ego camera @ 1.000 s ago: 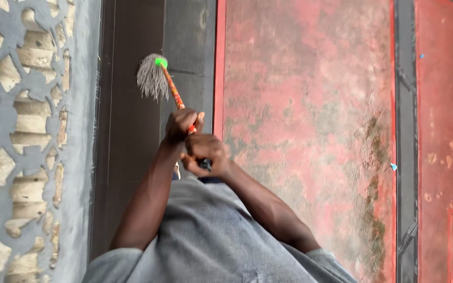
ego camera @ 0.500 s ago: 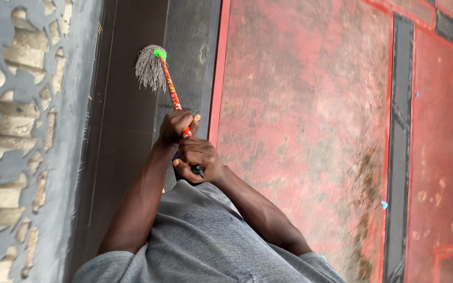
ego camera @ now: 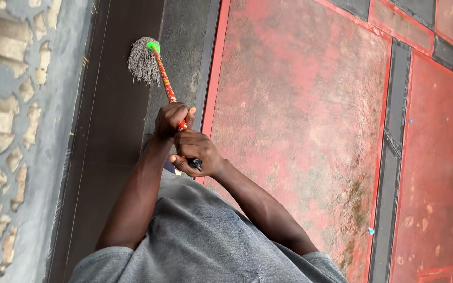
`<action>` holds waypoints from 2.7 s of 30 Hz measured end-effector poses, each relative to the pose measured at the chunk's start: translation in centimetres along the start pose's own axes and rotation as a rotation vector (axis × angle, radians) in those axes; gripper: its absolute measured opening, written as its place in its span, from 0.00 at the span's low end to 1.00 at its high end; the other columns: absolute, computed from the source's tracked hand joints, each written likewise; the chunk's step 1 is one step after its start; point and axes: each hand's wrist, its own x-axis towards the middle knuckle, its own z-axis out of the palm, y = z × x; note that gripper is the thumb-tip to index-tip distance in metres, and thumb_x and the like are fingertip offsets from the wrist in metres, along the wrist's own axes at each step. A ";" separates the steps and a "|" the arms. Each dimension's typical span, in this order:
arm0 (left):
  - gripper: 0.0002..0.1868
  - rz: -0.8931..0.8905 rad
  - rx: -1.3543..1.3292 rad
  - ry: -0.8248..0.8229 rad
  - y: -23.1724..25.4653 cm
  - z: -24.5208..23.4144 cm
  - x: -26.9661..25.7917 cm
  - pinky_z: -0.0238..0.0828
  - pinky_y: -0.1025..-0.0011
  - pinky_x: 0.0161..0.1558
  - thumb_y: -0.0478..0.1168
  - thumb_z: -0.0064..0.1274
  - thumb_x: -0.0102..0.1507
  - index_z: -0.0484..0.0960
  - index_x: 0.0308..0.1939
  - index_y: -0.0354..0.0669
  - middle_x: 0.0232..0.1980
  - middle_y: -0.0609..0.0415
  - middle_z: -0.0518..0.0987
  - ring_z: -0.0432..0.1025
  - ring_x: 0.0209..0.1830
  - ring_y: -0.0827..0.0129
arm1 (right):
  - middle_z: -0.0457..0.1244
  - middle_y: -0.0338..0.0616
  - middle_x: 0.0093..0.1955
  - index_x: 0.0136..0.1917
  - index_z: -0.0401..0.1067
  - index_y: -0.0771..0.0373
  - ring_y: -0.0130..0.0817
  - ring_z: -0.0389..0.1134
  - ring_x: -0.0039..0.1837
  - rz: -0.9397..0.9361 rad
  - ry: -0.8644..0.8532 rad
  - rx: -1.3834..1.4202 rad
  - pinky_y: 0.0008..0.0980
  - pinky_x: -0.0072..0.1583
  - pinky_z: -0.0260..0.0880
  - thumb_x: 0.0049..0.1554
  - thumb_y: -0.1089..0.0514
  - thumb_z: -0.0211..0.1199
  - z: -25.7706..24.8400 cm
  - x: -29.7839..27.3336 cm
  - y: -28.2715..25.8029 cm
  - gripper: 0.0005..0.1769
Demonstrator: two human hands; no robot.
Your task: Mopping a tiled floor area using a mop with a floral-patterned handle.
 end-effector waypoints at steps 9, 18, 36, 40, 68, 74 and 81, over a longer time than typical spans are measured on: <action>0.19 0.013 -0.043 0.068 -12.6 5.1 11.7 0.61 0.55 0.27 0.30 0.53 0.68 0.63 0.25 0.39 0.23 0.45 0.65 0.64 0.21 0.48 | 0.56 0.47 0.32 0.31 0.60 0.64 0.47 0.61 0.40 -0.055 -0.045 -0.032 0.45 0.47 0.63 0.59 0.65 0.65 -8.2 9.0 13.7 0.19; 0.20 -0.056 -0.029 0.042 -25.2 8.1 25.4 0.59 0.54 0.28 0.30 0.55 0.65 0.61 0.23 0.39 0.23 0.45 0.64 0.63 0.22 0.47 | 0.55 0.47 0.31 0.31 0.60 0.63 0.45 0.59 0.37 0.029 -0.036 -0.033 0.44 0.48 0.62 0.58 0.67 0.62 -16.7 20.1 26.0 0.17; 0.19 -0.197 -0.053 0.149 -44.6 17.8 48.8 0.57 0.55 0.31 0.30 0.53 0.64 0.61 0.23 0.36 0.24 0.45 0.63 0.61 0.24 0.51 | 0.57 0.44 0.31 0.29 0.59 0.61 0.41 0.60 0.35 0.006 0.024 -0.034 0.41 0.43 0.60 0.56 0.69 0.61 -34.8 38.6 47.0 0.18; 0.20 -0.203 -0.108 0.171 -48.8 21.9 55.4 0.57 0.56 0.29 0.29 0.54 0.64 0.60 0.23 0.37 0.24 0.46 0.62 0.60 0.23 0.52 | 0.56 0.44 0.31 0.29 0.57 0.61 0.40 0.60 0.35 0.046 0.006 -0.025 0.40 0.42 0.60 0.57 0.69 0.61 -40.0 41.3 52.4 0.19; 0.17 -0.074 0.035 0.194 -73.1 28.7 89.4 0.62 0.57 0.25 0.32 0.55 0.64 0.65 0.25 0.40 0.22 0.48 0.68 0.67 0.19 0.52 | 0.52 0.41 0.25 0.29 0.57 0.60 0.40 0.56 0.27 -0.325 -0.239 0.341 0.41 0.34 0.55 0.61 0.64 0.58 -67.0 71.6 75.1 0.20; 0.16 -0.147 0.137 0.302 -73.4 29.1 92.5 0.65 0.60 0.25 0.31 0.55 0.65 0.66 0.26 0.40 0.23 0.48 0.69 0.69 0.20 0.55 | 0.51 0.42 0.24 0.28 0.56 0.61 0.38 0.55 0.26 -0.416 -0.391 0.430 0.39 0.32 0.52 0.60 0.66 0.62 -70.1 75.8 77.0 0.22; 0.19 -0.173 0.308 0.398 -77.4 30.8 98.1 0.63 0.60 0.25 0.28 0.55 0.61 0.62 0.22 0.41 0.20 0.51 0.66 0.66 0.18 0.57 | 0.52 0.43 0.25 0.27 0.56 0.61 0.41 0.56 0.27 -0.410 -0.446 0.582 0.42 0.34 0.55 0.60 0.66 0.60 -76.0 80.4 82.4 0.22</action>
